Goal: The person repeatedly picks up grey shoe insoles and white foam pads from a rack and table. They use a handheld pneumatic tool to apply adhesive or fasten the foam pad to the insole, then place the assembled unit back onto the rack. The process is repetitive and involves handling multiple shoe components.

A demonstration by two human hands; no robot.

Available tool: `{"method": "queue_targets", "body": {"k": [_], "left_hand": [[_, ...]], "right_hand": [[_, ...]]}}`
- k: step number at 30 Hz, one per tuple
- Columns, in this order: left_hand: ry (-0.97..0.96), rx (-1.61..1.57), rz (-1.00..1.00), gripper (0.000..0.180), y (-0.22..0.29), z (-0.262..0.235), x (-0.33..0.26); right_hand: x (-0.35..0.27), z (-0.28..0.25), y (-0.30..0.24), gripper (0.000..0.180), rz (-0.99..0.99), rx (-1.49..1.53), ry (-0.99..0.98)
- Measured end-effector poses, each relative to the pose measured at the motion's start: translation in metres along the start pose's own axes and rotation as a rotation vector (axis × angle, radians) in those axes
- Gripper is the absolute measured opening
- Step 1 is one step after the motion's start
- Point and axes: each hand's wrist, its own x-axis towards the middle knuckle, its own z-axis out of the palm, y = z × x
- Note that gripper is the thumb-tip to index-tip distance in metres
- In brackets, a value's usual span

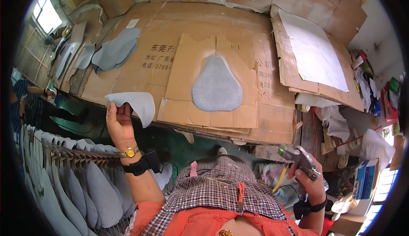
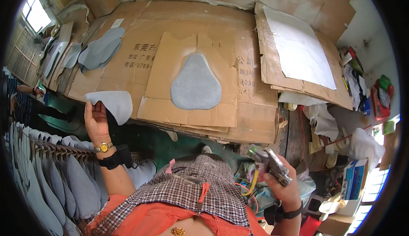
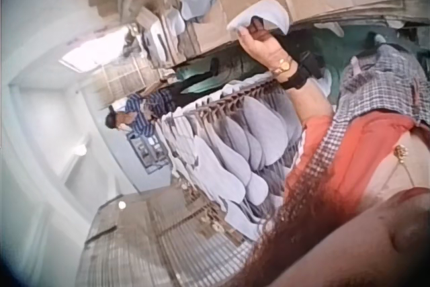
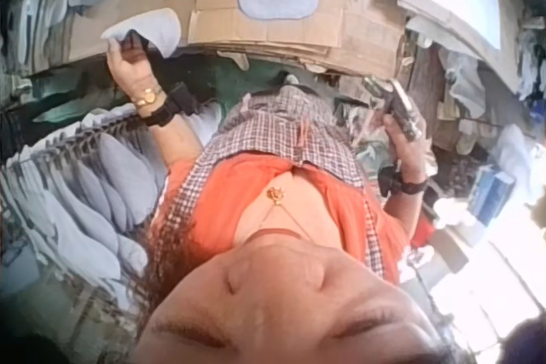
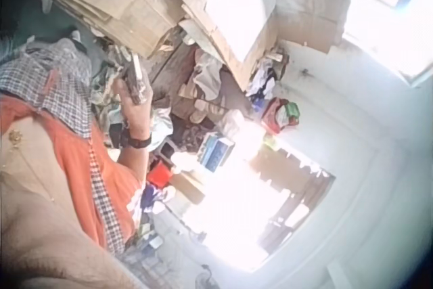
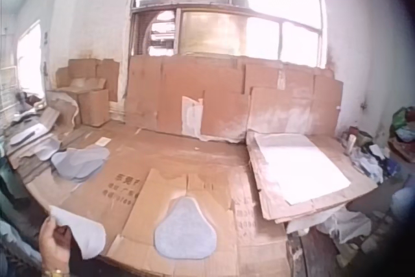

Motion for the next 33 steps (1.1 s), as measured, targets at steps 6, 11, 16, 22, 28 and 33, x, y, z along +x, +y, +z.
{"method": "queue_targets", "body": {"k": [6,11,16,22,28,33], "left_hand": [[0.005,0.005,-0.028,0.022,0.001,-0.004,-0.001],[0.046,-0.003,-0.06,0.024,0.006,-0.007,-0.002],[0.038,-0.022,-0.087,0.023,0.009,-0.013,-0.004],[0.027,-0.031,-0.087,0.023,0.006,-0.009,-0.002],[0.078,-0.056,-0.112,0.026,0.004,0.004,-0.008],[0.067,-0.072,-0.135,0.027,-0.001,0.001,-0.007]], "right_hand": [[0.035,0.025,-0.007,0.052,-0.148,0.015,0.126],[0.036,0.015,-0.009,0.048,-0.168,-0.036,0.206],[0.01,0.002,-0.001,0.056,-0.054,-0.066,0.125],[0.021,0.007,-0.016,0.055,-0.128,0.0,0.194],[0.006,-0.012,-0.007,0.062,0.0,-0.089,-0.064],[0.021,-0.004,-0.013,0.061,-0.079,-0.016,0.114]]}}
